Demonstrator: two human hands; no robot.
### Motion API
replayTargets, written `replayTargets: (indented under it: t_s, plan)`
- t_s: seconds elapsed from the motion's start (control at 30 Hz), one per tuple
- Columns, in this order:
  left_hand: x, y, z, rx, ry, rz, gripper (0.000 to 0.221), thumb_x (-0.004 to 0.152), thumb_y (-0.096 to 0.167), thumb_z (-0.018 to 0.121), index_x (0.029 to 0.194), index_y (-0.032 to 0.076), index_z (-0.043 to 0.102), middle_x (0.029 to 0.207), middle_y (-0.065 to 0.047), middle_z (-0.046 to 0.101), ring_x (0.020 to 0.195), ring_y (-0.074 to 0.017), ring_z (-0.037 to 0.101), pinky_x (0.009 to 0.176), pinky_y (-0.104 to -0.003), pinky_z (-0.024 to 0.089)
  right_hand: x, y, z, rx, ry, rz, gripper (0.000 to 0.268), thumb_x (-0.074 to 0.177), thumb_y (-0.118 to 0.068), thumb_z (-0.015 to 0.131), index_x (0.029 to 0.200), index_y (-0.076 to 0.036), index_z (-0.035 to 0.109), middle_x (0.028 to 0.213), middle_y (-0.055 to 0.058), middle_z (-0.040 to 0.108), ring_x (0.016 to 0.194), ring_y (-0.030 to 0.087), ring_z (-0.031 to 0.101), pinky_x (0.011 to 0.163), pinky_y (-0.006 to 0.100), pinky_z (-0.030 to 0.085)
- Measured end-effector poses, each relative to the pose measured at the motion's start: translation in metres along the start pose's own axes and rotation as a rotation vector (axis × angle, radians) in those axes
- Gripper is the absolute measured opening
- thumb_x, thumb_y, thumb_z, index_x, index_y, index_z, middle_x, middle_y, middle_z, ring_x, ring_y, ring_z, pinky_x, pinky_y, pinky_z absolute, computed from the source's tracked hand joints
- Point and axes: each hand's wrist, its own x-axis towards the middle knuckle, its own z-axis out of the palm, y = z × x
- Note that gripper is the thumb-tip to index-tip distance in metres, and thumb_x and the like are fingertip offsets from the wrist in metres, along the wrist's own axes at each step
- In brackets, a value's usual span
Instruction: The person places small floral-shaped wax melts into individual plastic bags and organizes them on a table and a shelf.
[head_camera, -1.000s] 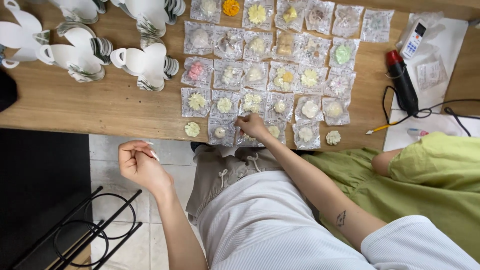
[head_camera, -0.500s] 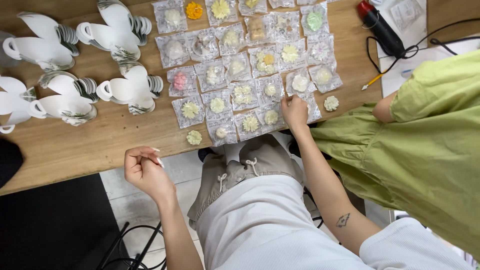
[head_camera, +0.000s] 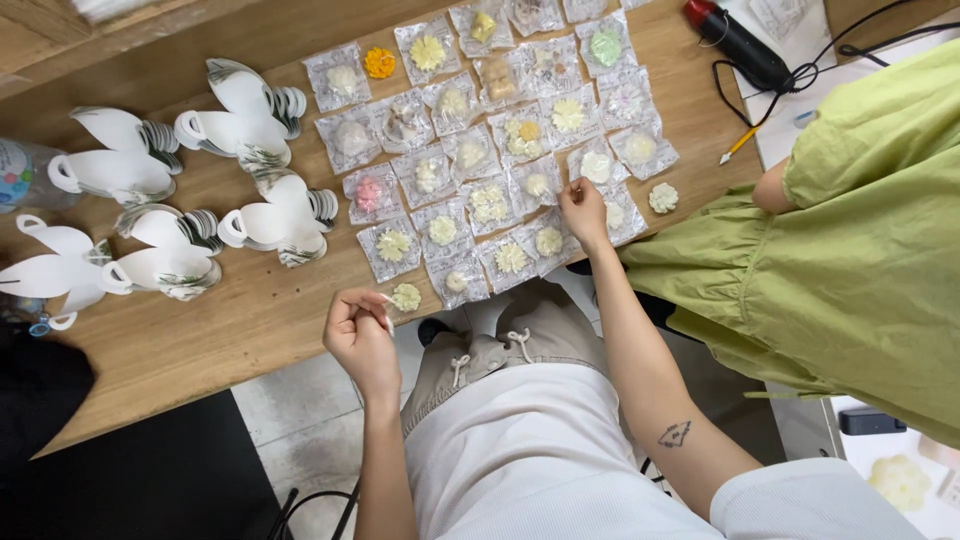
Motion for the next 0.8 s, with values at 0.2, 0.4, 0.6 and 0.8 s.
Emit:
replayTargets:
  t_s: [0.2, 0.4, 0.6, 0.8]
  plan:
    - [-0.002, 0.002, 0.037, -0.013, -0.207, -0.100, 0.027, 0.095, -0.013, 0.041, 0.108, 0.004, 0.059, 0.085, -0.003, 0.057, 0.076, -0.0100, 0.053, 0.071, -0.025, 0.047, -0.061, -0.098, -0.034, 0.604, -0.188, -0.090, 0.011, 0.107, -0.016, 0.055, 0.105, -0.007, 0.049, 0.092, -0.001, 0.057, 0.079, 0.010, 0.060, 0.079, 0.030, 0.056]
    - [-0.004, 0.019, 0.094, -0.166, -0.455, -0.401, 0.055, 0.102, 0.016, 0.053, 0.152, 0.008, 0.030, 0.151, -0.013, 0.050, 0.136, -0.0154, 0.053, 0.108, -0.028, 0.048, -0.166, -0.191, -0.035, 1.016, -0.198, -0.264, 0.008, 0.114, -0.010, 0.054, 0.112, -0.007, 0.047, 0.101, 0.001, 0.055, 0.089, 0.007, 0.056, 0.099, 0.037, 0.060]
    - [0.003, 0.049, 0.104, -0.406, -0.505, -0.145, 0.038, 0.101, 0.018, 0.073, 0.129, -0.005, 0.062, 0.121, -0.013, 0.070, 0.112, -0.0175, 0.066, 0.094, -0.031, 0.053, -0.245, -0.259, -0.029, 1.131, -0.300, -0.377, 0.008, 0.108, -0.008, 0.056, 0.104, -0.008, 0.048, 0.121, 0.006, 0.060, 0.107, 0.012, 0.061, 0.093, 0.033, 0.055]
    - [0.024, 0.100, 0.068, -0.406, -0.464, -0.237, 0.030, 0.100, 0.015, 0.072, 0.124, -0.002, 0.065, 0.109, -0.007, 0.069, 0.094, -0.0128, 0.065, 0.070, -0.030, 0.050, -0.255, -0.264, -0.035, 0.790, -0.335, -0.593, 0.009, 0.107, -0.004, 0.059, 0.114, -0.002, 0.054, 0.129, 0.012, 0.056, 0.108, 0.015, 0.060, 0.096, 0.033, 0.053]
